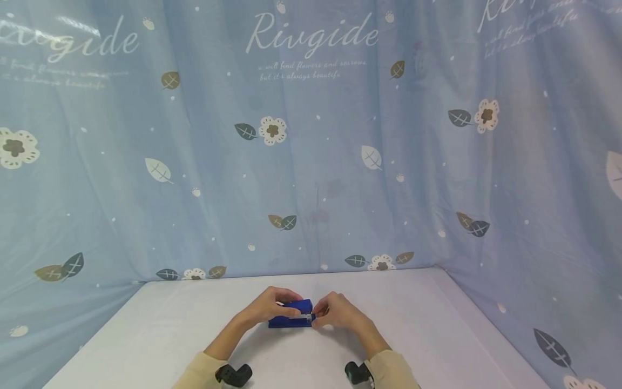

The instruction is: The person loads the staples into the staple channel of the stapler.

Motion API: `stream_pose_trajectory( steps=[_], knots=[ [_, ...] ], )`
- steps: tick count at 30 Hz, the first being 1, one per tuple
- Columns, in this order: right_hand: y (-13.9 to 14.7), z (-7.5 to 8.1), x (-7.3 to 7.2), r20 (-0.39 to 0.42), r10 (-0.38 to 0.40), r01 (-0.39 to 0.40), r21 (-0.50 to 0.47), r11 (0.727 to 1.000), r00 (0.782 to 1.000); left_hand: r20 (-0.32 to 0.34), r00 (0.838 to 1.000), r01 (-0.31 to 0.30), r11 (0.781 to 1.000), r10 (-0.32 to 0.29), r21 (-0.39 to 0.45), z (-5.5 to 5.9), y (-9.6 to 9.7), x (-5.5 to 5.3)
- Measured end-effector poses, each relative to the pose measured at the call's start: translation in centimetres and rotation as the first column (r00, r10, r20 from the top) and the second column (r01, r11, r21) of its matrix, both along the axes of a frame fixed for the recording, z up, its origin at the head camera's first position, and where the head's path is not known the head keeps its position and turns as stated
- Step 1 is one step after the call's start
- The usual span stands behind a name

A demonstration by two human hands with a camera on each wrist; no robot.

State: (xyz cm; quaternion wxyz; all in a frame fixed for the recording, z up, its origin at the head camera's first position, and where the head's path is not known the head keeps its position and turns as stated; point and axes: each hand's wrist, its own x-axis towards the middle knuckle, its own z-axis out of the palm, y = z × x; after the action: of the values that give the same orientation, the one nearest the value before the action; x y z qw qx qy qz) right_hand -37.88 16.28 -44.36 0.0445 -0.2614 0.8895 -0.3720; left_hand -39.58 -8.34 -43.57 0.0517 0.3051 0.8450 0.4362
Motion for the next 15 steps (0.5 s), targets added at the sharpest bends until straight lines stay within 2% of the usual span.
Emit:
stream_pose_trajectory(
  steps=[15],
  knots=[
    [0.22, 0.08, 0.48, -0.008, -0.019, 0.02, 0.015, 1.0, 1.0, -0.002, 1.0, 0.013, 1.0, -0.013, 0.028, -0.28, 0.48, 0.26]
  ],
)
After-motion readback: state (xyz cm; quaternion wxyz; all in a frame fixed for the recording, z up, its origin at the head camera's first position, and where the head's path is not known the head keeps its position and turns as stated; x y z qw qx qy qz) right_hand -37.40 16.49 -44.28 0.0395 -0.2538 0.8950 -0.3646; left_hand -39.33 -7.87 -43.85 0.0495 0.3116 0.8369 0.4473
